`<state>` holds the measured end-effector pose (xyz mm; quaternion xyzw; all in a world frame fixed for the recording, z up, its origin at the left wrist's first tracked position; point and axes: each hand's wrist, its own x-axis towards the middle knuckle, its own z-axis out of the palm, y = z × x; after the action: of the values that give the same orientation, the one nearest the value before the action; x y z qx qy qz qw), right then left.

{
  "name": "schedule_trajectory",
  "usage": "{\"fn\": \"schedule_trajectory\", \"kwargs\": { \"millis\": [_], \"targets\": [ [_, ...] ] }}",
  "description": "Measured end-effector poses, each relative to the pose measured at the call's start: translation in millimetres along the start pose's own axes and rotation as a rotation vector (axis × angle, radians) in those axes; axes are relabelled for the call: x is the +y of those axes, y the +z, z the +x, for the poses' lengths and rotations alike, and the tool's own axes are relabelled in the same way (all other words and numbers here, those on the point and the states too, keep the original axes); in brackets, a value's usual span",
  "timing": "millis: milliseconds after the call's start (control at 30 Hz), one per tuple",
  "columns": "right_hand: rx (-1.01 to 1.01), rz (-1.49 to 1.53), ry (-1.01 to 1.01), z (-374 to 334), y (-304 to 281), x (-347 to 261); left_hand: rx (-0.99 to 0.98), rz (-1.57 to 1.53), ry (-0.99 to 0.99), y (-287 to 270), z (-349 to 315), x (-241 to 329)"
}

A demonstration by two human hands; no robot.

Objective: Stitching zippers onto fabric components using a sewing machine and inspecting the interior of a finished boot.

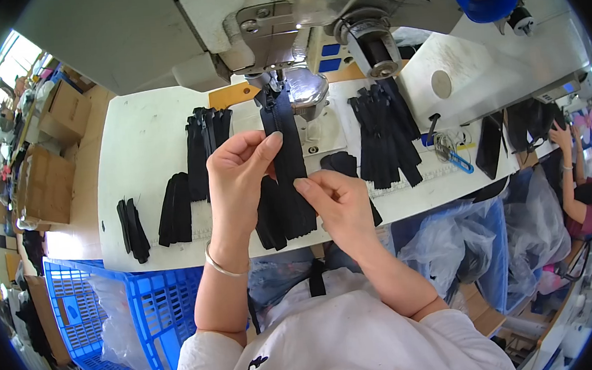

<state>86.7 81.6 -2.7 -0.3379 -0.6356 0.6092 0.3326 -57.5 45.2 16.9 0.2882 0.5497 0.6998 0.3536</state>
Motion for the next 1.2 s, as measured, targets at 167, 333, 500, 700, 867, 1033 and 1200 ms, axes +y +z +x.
{"fn": "schedule_trajectory", "kwargs": {
  "millis": [167,333,500,700,867,1033,1200],
  "targets": [
    [0.048,-0.058,-0.125,-3.4,3.3,-0.6,-0.035,-0.11,-0.056,0.2,-0.2,0.2],
    [0.054,-0.008,-0.125,-0.8,6.1,-3.5,-0.037,-0.198,-0.089,2.0,2.0,-0.8],
    [0.052,0.029,-0.163,14.4,6.6,-6.8,-0.039,-0.21,-0.075,6.3,16.9,2.0],
    [0.103,-0.061,-0.247,41.6,10.7,-18.9,0.006,-0.128,-0.023,2.4,44.6,6.7],
    [0.129,-0.093,-0.355,62.7,11.7,-18.7,0.017,-0.116,0.01,2.0,71.6,8.9],
    [0.028,-0.066,-0.171,40.9,2.5,-12.5,0.095,-0.178,-0.067,2.3,89.9,11.2],
    [0.118,-0.102,-0.151,23.8,-37.0,30.8,0.144,-0.206,-0.027,0.3,102.3,2.8]
  ]
}}
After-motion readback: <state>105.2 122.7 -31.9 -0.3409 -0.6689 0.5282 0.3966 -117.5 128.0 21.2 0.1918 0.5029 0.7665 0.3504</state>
